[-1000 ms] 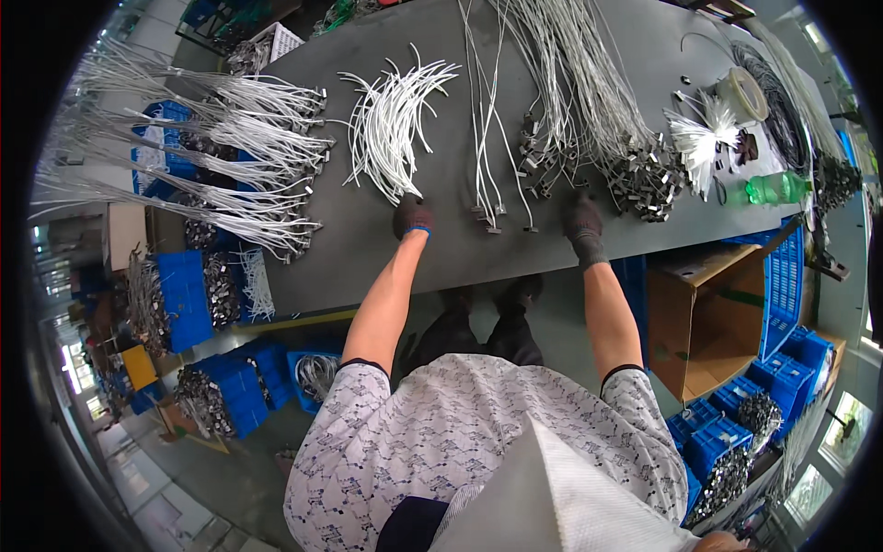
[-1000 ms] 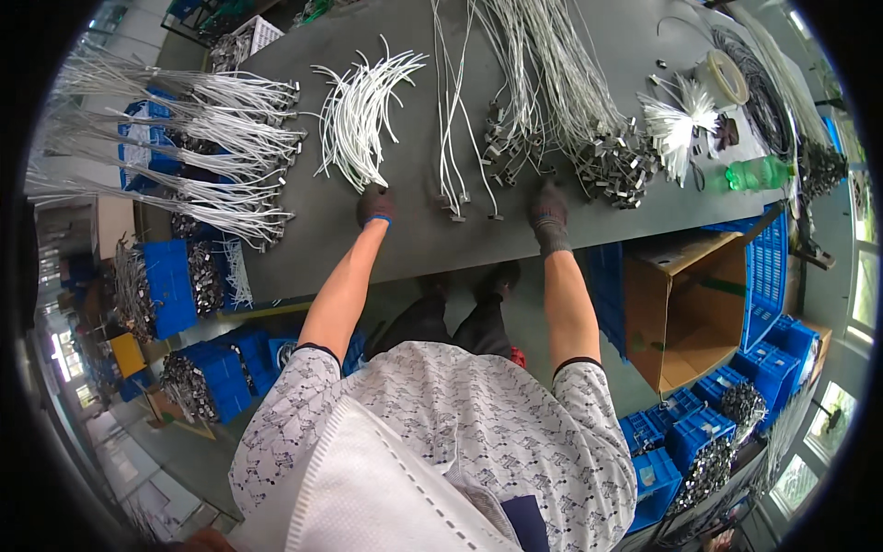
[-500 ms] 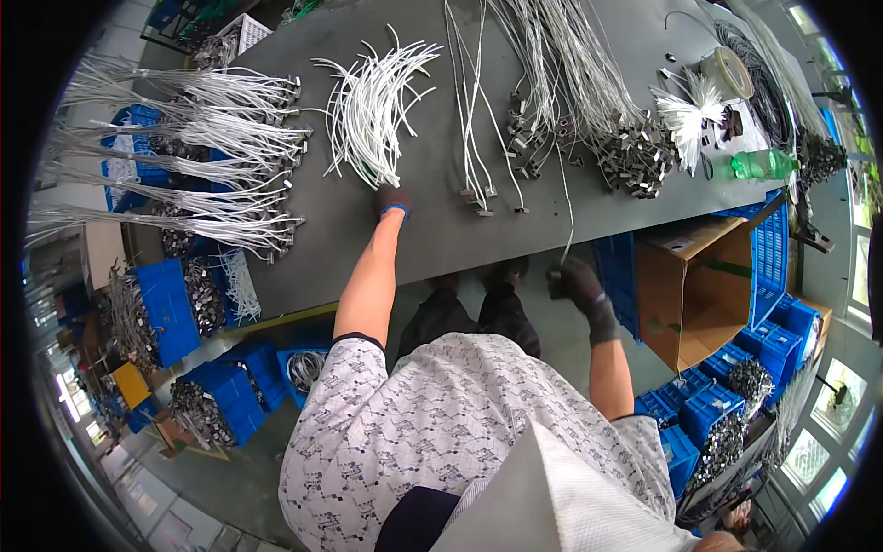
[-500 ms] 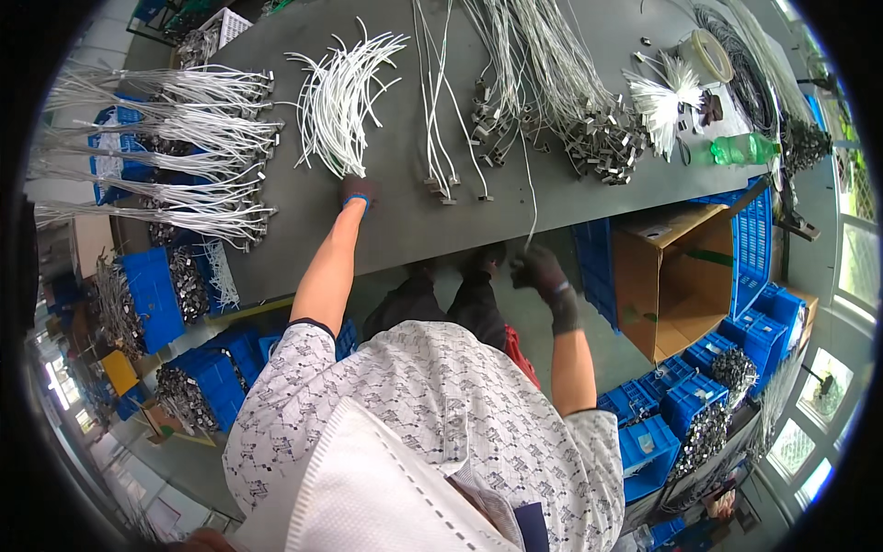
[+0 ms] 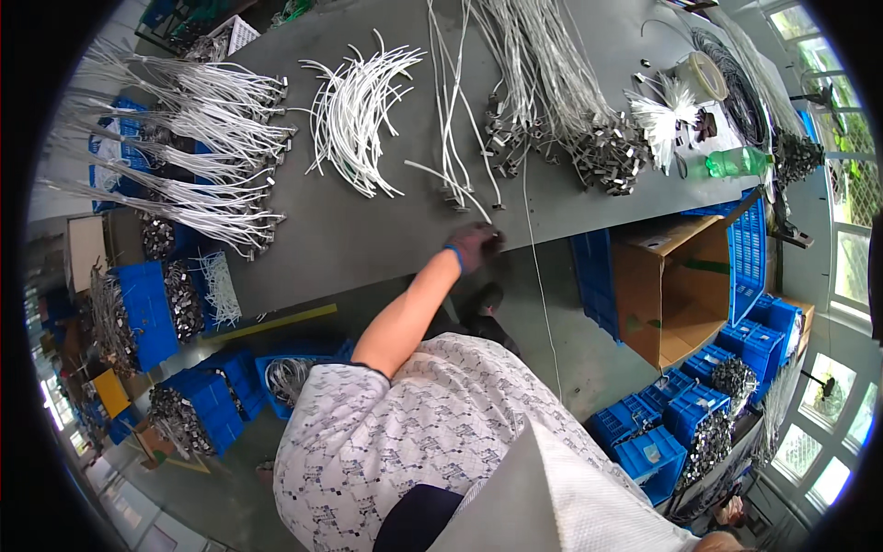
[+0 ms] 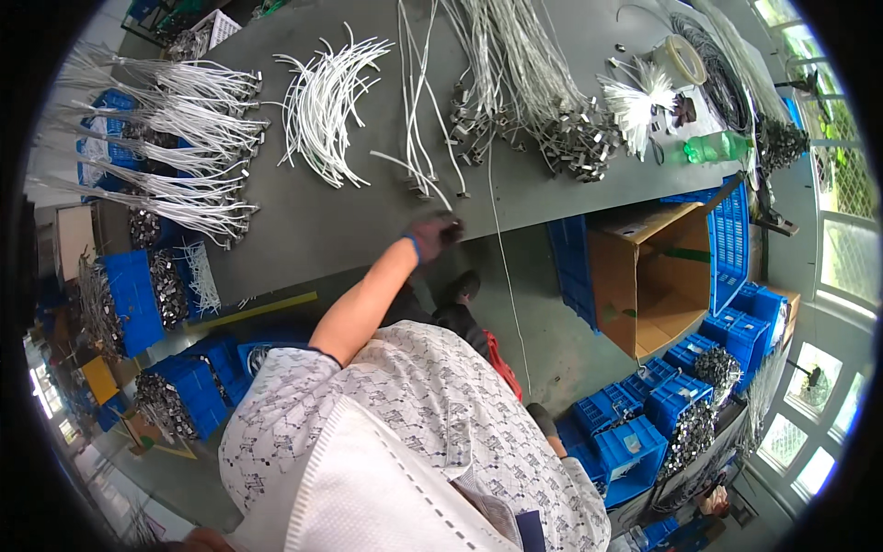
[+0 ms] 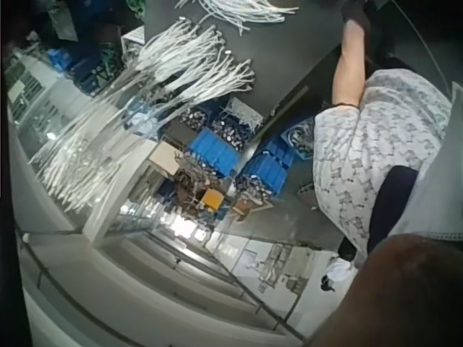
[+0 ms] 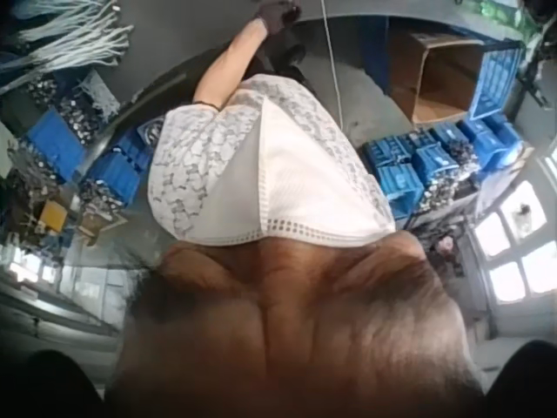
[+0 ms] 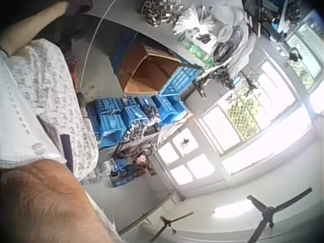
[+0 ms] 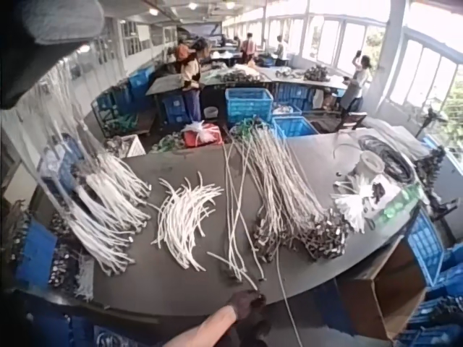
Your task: The person is sorting and organizing bundles of white electrical wires on a workbench.
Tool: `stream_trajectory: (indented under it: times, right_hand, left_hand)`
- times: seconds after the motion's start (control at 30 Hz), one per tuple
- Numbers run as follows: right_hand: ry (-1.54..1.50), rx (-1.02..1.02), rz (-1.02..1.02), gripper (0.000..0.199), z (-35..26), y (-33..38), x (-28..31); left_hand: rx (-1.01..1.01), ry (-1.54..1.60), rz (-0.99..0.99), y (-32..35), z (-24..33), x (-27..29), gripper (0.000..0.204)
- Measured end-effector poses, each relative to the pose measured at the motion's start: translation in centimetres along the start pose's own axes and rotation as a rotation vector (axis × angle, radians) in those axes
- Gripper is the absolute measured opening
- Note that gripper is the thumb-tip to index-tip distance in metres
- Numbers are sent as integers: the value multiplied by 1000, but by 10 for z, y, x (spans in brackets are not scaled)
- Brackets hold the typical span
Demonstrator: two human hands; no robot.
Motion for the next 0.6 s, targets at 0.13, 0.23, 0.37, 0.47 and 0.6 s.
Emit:
stream_trajectory:
  times: [0.13, 0.23, 0.37, 0.47, 0.6]
  right_hand:
    - [26, 127, 181, 28, 10, 12, 36]
    - [87, 153, 208, 26, 71, 12, -12]
    - [230, 91, 47, 25, 140, 17, -44]
    - [157, 1, 101, 22, 178, 15, -35]
    - [455, 109, 172, 22, 247, -55, -60]
  left_hand:
    - [-107, -391, 111, -66, -80, 15, 10]
    - [-273, -169, 391, -64, -122, -43, 14]
    - [-557, -357, 253, -46, -105, -101, 11]
    - [-814, -298, 197, -45, -50, -140, 13]
    - [-1441, -922, 333, -31, 22, -171, 18]
Point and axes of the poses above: each hand's wrist, its own y-axis away from the middle knuckle, its own x-axis out of the back of the hand, z = x × y, the point moved 3 cm from there along -y, towards the middle knuckle, and after that the axes turned 14 degrees about y, right-handed, at the moved point
